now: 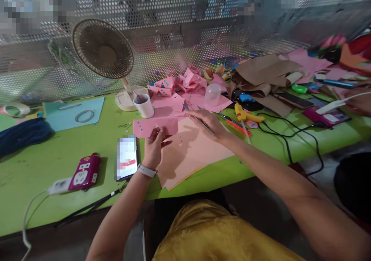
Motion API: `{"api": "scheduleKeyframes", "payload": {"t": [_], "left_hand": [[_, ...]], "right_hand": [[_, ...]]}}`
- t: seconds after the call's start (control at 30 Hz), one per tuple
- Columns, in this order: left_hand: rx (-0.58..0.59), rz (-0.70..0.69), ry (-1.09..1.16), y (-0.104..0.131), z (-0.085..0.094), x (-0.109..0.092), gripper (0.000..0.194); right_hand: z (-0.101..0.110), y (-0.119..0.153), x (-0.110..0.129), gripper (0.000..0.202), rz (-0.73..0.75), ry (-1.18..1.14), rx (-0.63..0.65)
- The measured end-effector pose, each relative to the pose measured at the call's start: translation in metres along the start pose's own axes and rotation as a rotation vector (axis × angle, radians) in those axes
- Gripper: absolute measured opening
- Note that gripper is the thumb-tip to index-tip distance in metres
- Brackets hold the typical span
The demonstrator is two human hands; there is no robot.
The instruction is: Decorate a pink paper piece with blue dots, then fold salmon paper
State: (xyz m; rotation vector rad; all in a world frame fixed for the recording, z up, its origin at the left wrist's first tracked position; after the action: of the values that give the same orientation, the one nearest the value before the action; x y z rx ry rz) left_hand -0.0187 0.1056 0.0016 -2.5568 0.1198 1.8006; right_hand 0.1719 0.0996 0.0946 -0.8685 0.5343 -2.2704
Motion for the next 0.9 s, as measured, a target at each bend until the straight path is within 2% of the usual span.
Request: {"api": "scheduleKeyframes", "payload": {"t": [0.07, 0.17, 0.27, 0.33, 0.4, 0.47, 0.53, 0.63, 0.7, 0.73, 0.8, 0.9], "left_hand": [[-0.030, -0.020, 0.006, -0.001, 0.005, -0.005, 0.039], [-0.052, -0.032, 0.002, -0.001, 0.007, -0.007, 0.039], [-0.060, -0.021, -0.006, -0.002, 0.008, -0.003, 0.042], [-0.061, -0.013, -0.026, -0.004, 0.009, -0.001, 0.043], [-0.067, -0.009, -0.050, -0.006, 0.010, 0.000, 0.042], [-0.072, -0.008, -0.070, -0.007, 0.011, 0.001, 0.042], [-0.077, -0.019, -0.080, -0.008, 0.011, 0.000, 0.042], [-0.080, -0.041, -0.076, -0.008, 0.011, -0.001, 0.041], [-0.069, -0.042, -0.076, -0.008, 0.010, -0.001, 0.041], [-0.060, -0.039, -0.081, -0.008, 0.009, -0.001, 0.041], [-0.056, -0.032, -0.088, -0.008, 0.008, -0.001, 0.043], [-0.065, -0.034, -0.090, -0.007, 0.009, -0.002, 0.044]], "right_hand": [[-0.007, 0.014, -0.010, 0.035, 0.055, 0.150, 0.159], [-0.029, 0.041, -0.026, 0.039, 0.141, 0.375, 0.383], [-0.041, 0.058, -0.034, 0.043, 0.183, 0.495, 0.460], [-0.037, 0.062, -0.036, 0.049, 0.177, 0.513, 0.454], [-0.018, 0.063, -0.041, 0.054, 0.127, 0.505, 0.408], [0.018, 0.066, -0.056, 0.055, 0.006, 0.519, 0.336], [0.062, 0.076, -0.086, 0.056, -0.191, 0.600, 0.275], [0.111, 0.112, -0.150, 0.053, -0.546, 0.750, 0.351], [0.125, 0.137, -0.187, 0.052, -0.701, 0.698, 0.411], [0.123, 0.144, -0.197, 0.053, -0.697, 0.623, 0.430], [0.123, 0.152, -0.210, 0.055, -0.696, 0.553, 0.406], [0.126, 0.154, -0.209, 0.051, -0.675, 0.566, 0.335]]}}
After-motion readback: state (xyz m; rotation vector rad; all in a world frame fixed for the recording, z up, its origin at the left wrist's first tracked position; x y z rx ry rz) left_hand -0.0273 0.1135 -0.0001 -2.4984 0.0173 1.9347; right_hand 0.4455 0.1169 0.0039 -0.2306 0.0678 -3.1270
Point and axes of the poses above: each hand's wrist, its own y-axis away from the middle knuckle, its own z-axis out of the back of the hand, x = y × z, the point moved 10 cm from there along -y, towards the middle knuckle, and after that the axes turned 6 degrees about x, right-handed, at the moved point
